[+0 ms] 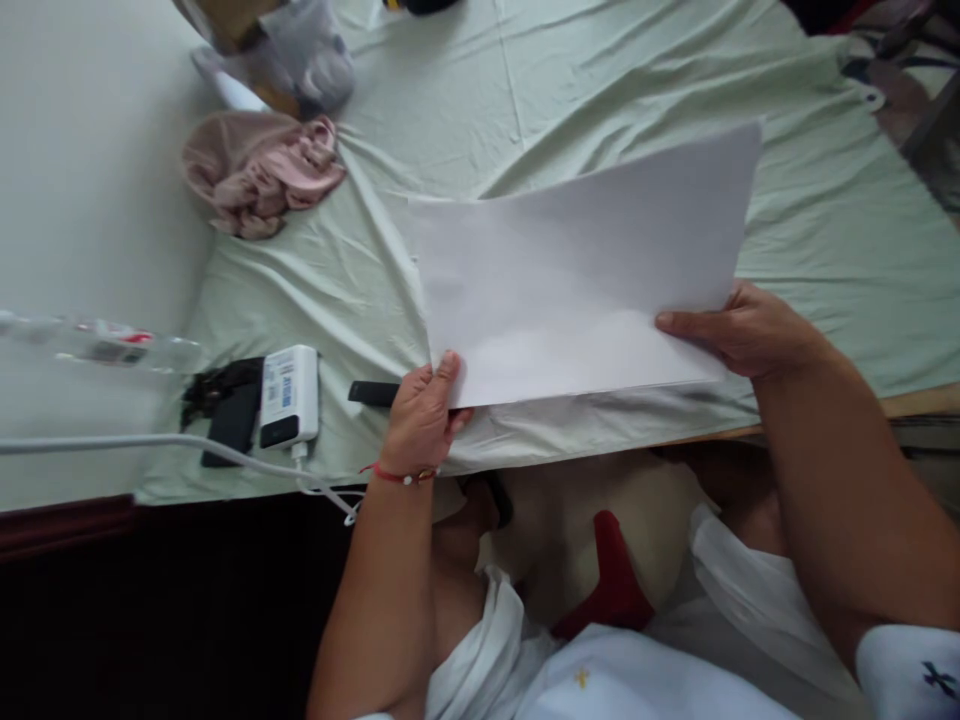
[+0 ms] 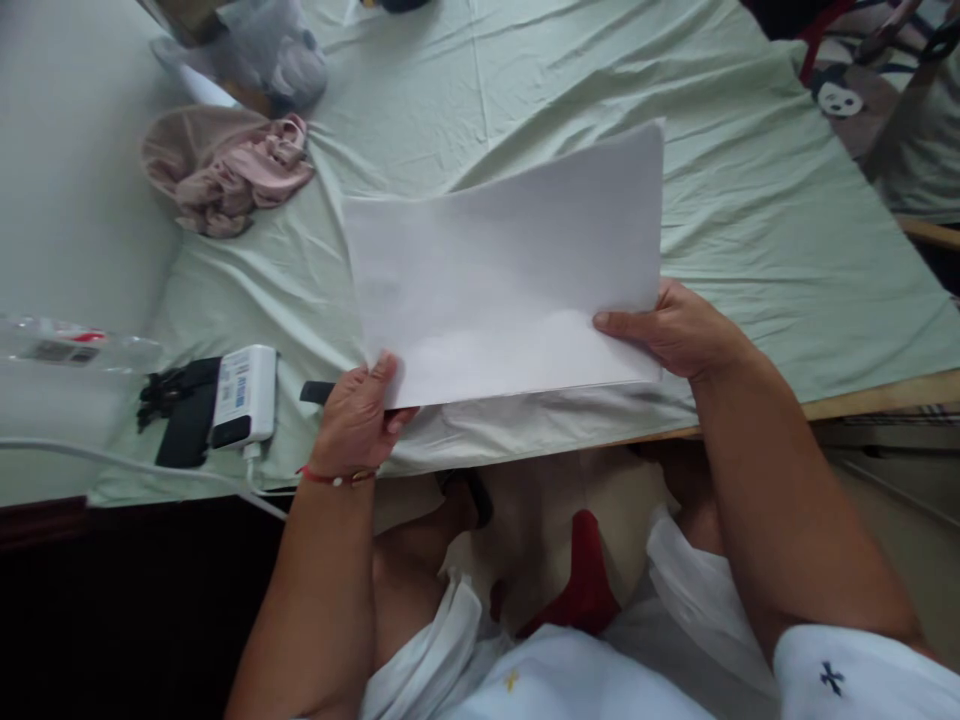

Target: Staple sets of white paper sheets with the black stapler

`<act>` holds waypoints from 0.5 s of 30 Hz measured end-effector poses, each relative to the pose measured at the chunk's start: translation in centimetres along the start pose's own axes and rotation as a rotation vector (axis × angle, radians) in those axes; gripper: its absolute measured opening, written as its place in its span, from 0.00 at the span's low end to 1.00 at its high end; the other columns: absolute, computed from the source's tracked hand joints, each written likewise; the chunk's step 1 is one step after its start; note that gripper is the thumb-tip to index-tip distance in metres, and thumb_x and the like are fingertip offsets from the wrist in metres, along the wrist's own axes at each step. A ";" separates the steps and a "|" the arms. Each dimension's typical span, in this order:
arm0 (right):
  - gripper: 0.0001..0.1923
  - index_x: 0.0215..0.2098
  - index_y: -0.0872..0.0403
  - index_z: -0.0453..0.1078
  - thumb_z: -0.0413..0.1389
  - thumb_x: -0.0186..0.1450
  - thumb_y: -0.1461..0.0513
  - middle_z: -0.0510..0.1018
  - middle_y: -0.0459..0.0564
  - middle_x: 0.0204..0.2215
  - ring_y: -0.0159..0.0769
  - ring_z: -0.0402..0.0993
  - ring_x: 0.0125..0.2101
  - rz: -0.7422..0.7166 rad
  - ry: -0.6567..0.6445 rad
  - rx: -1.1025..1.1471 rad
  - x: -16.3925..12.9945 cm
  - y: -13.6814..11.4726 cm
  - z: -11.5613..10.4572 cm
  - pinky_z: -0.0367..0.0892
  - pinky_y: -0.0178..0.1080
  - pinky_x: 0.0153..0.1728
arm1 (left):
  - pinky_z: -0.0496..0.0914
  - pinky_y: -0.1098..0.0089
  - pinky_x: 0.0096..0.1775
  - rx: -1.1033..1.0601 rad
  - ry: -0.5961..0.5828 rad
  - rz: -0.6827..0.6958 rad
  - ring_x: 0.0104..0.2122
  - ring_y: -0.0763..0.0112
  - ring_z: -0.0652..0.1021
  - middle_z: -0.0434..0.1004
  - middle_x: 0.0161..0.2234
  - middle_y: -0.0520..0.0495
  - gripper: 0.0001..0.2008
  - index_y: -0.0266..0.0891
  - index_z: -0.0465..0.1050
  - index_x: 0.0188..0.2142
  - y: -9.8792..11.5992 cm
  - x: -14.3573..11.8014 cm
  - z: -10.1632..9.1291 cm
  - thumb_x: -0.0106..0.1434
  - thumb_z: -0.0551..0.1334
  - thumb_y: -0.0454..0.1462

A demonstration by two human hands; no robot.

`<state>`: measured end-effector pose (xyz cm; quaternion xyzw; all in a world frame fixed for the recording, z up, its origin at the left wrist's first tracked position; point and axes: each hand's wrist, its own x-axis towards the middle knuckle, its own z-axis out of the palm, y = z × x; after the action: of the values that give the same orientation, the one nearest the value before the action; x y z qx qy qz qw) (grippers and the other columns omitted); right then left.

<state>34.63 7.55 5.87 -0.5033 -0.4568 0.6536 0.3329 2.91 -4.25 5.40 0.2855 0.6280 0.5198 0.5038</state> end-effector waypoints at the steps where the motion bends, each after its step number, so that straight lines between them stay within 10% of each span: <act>1: 0.11 0.32 0.52 0.82 0.76 0.52 0.63 0.88 0.49 0.39 0.41 0.82 0.41 0.005 0.012 -0.010 0.0 -0.1 0.0 0.78 0.42 0.51 | 0.53 0.77 0.13 0.027 -0.018 -0.005 0.15 0.79 0.64 0.65 0.17 0.56 0.26 0.41 0.69 0.25 -0.1 0.0 -0.1 0.57 0.75 0.57; 8: 0.15 0.34 0.52 0.83 0.77 0.49 0.63 0.87 0.49 0.40 0.41 0.81 0.41 0.007 0.131 -0.029 0.2 -0.1 -0.8 0.76 0.44 0.52 | 0.52 0.78 0.16 -0.025 0.051 0.221 0.14 0.83 0.58 0.60 0.14 0.59 0.24 0.41 0.69 0.23 0.1 -0.5 -0.5 0.61 0.75 0.52; 15: 0.12 0.32 0.53 0.82 0.75 0.51 0.63 0.87 0.48 0.36 0.38 0.78 0.36 0.082 0.095 -0.043 0.1 0.1 0.5 0.74 0.42 0.50 | 0.51 0.74 0.19 -0.152 0.674 0.521 0.16 0.79 0.59 0.58 0.16 0.57 0.13 0.40 0.71 0.28 0.9 -0.9 -1.8 0.70 0.60 0.40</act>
<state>34.10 7.45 5.84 -0.5593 -0.4334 0.6319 0.3162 1.37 -5.41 6.42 0.2109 0.6242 0.7387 0.1420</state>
